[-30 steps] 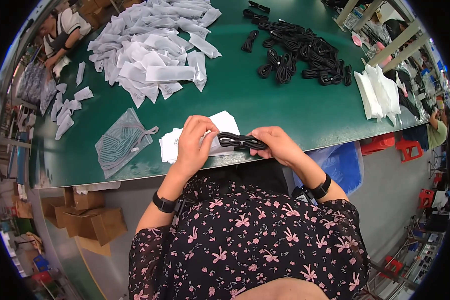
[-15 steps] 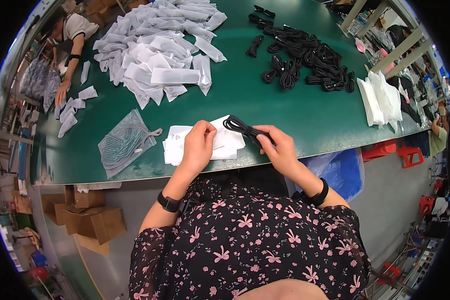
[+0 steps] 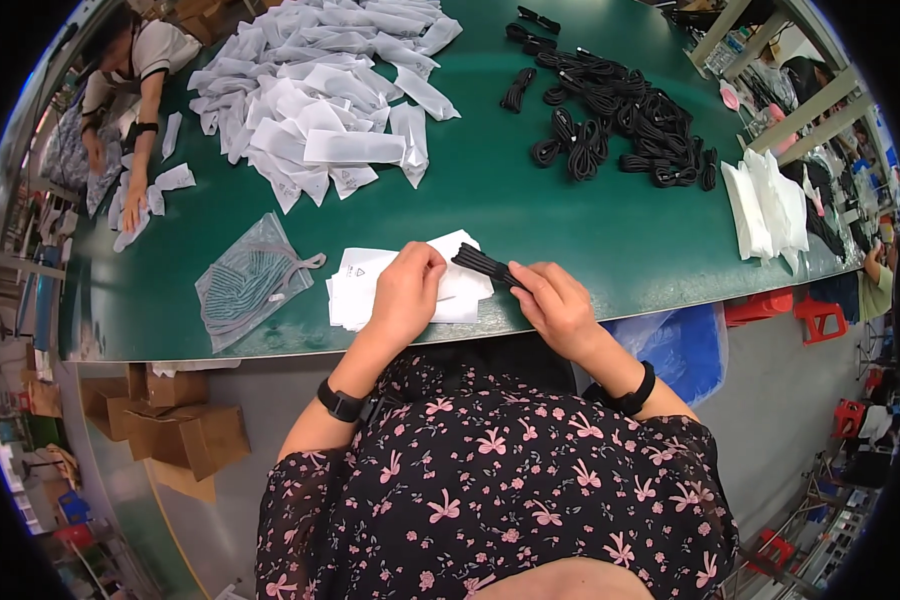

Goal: The person packages black cables by hand, picking up a cable, sliding it into a white plastic sleeve, and placing the packaged item onto a growing pile. This process is repeated for many cables and sleeves from the green work surface.

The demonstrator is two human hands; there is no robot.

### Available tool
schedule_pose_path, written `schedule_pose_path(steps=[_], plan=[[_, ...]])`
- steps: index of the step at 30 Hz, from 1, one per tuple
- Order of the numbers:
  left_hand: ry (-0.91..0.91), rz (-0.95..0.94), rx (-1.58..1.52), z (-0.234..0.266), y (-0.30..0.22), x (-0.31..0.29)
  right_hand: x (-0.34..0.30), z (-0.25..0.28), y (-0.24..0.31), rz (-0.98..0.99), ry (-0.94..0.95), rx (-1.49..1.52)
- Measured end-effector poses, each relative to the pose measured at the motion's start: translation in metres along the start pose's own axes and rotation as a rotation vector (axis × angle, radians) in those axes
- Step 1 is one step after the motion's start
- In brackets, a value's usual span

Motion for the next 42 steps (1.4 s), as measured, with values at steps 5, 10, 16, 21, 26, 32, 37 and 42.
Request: schedule_pose_path(steps=[5,10,16,21,26,32,37,42], plan=[[0.014,0.200,-0.201,0.000,0.007,0.001,-0.003,-0.004,0.002,0.060,0.058,0.043],[0.059,0.195,-0.207,0.002,0.006,0.000,-0.001,-0.003,0.000,0.106,0.129,0.032],[0.121,-0.043,-0.045,0.011,-0.007,0.004,0.007,-0.004,-0.008,0.103,0.105,0.094],[-0.015,-0.329,-0.033,0.020,-0.021,0.019,0.020,-0.012,-0.014,-1.077,0.235,0.517],[-0.017,-0.270,-0.057,0.028,-0.029,0.036,0.034,-0.016,-0.008,-0.513,0.087,0.414],[0.078,-0.044,-0.346,0.045,-0.030,0.058,0.067,-0.011,0.004,-0.235,-0.084,0.457],[-0.064,0.127,-0.752,0.085,0.005,0.108,0.086,-0.002,-0.021,-0.153,-0.143,0.248],[-0.531,0.045,-0.294,0.135,0.017,0.116,0.084,0.022,-0.114,-0.245,-0.044,-0.505]])
Point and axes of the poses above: each hand's wrist, its own x-axis towards the middle knuckle, its own z-axis out of the back of the hand, y = z × x, the point moved 2 cm from there along x, towards the middle knuckle, and after that the axes turned 5 degrees about x, right-handed, at the moved point
